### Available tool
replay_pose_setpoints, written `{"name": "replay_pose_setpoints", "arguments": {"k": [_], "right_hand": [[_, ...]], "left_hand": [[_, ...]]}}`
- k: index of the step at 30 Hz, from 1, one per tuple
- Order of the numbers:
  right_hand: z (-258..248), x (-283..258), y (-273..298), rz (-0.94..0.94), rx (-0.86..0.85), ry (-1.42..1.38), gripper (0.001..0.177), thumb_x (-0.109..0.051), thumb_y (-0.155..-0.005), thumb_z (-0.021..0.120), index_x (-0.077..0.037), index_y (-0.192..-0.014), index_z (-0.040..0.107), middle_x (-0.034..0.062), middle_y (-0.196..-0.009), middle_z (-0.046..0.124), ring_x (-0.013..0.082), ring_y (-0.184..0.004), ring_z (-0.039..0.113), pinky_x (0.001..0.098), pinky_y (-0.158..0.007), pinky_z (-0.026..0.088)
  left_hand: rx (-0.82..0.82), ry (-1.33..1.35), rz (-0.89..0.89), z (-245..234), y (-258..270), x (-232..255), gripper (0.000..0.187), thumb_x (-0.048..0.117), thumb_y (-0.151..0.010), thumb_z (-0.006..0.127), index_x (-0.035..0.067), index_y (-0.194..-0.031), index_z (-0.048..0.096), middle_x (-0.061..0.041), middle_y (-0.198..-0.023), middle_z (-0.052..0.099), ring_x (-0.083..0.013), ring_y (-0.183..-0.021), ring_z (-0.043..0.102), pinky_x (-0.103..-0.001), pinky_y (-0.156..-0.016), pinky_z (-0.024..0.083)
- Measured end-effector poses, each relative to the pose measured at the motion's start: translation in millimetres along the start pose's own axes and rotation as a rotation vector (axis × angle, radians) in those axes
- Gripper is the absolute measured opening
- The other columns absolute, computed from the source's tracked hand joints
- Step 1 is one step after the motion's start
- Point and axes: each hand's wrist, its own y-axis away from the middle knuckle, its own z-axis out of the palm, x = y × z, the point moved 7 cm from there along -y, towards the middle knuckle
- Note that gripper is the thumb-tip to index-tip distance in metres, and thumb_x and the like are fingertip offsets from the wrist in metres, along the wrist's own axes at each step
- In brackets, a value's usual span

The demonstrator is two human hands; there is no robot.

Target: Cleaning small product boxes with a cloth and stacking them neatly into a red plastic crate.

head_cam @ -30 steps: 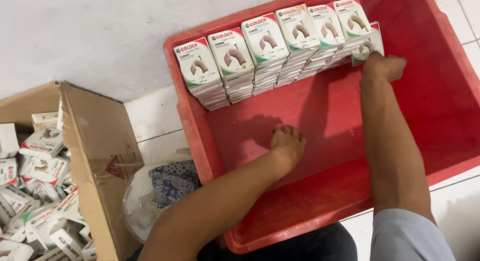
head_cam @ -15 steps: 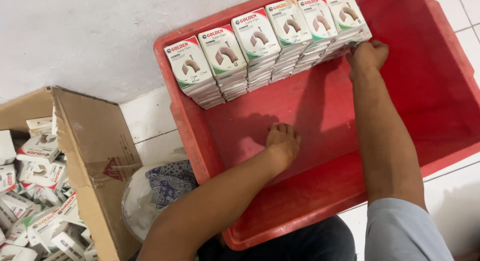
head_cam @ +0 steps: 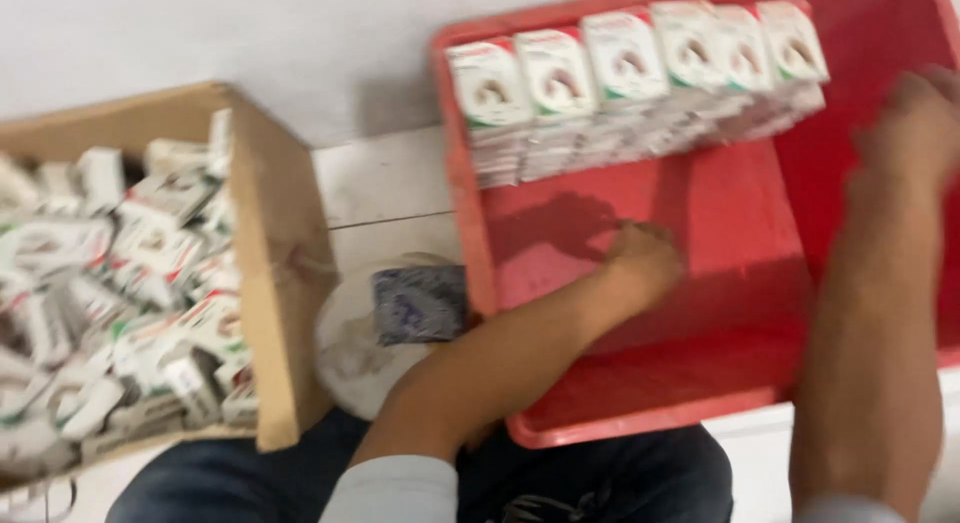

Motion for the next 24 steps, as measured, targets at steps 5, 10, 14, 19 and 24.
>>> {"name": "replay_pose_setpoints", "arguments": {"k": [5, 10, 14, 19, 24], "right_hand": [[-71, 17, 102, -0.052, -0.228, -0.131, 0.025, -0.059, -0.090, 0.060, -0.040, -0.104, 0.069, -0.0155, -0.113, 0.074, 0.0070, -0.108, 0.070, 0.0332, -0.090, 0.058], [-74, -127, 468, -0.860, -0.350, 0.154, 0.020, -0.007, -0.115, 0.052, 0.004, -0.125, 0.064, 0.0169, -0.119, 0.067, 0.0246, -0.103, 0.063, 0.0320, -0.090, 0.049], [-53, -124, 567, -1.003, -0.623, -0.035, 0.014, -0.001, -0.111, 0.053, 0.010, -0.113, 0.061, 0.0254, -0.111, 0.063, 0.0328, -0.103, 0.063, 0.0385, -0.099, 0.051], [24, -148, 658, -1.043, -0.996, 0.126, 0.013, -0.006, -0.097, 0.058, -0.001, -0.102, 0.068, 0.0120, -0.100, 0.070, 0.0231, -0.093, 0.067, 0.0321, -0.087, 0.050], [122, -152, 765, -1.124, -1.227, -0.098, 0.019, 0.008, -0.086, 0.063, -0.003, -0.100, 0.072, 0.0138, -0.087, 0.072, 0.0358, -0.086, 0.072, 0.0429, -0.076, 0.056]], "left_hand": [[0.871, 0.258, 0.333, -66, 106, 9, 0.030, 0.032, -0.082, 0.062, 0.017, -0.108, 0.064, -0.008, -0.107, 0.069, -0.0337, -0.098, 0.069, -0.056, -0.075, 0.054], [1.132, 0.378, 0.356, -30, 234, -52, 0.024, 0.031, -0.089, 0.053, 0.015, -0.107, 0.058, -0.007, -0.107, 0.064, -0.0331, -0.095, 0.069, -0.054, -0.071, 0.053], [1.403, 0.188, 0.349, 22, 325, -139, 0.015, 0.007, -0.079, 0.058, 0.007, -0.084, 0.071, -0.006, -0.098, 0.068, -0.0306, -0.093, 0.060, -0.042, -0.077, 0.051], [1.243, 0.797, -0.444, 121, 406, -307, 0.028, 0.009, -0.089, 0.054, 0.010, -0.115, 0.065, -0.011, -0.118, 0.067, -0.0309, -0.107, 0.064, -0.047, -0.088, 0.049], [0.931, 0.814, -0.951, 229, 409, -384, 0.038, 0.027, -0.088, 0.059, 0.003, -0.118, 0.059, -0.025, -0.116, 0.059, -0.0483, -0.101, 0.064, -0.060, -0.080, 0.050]]}}
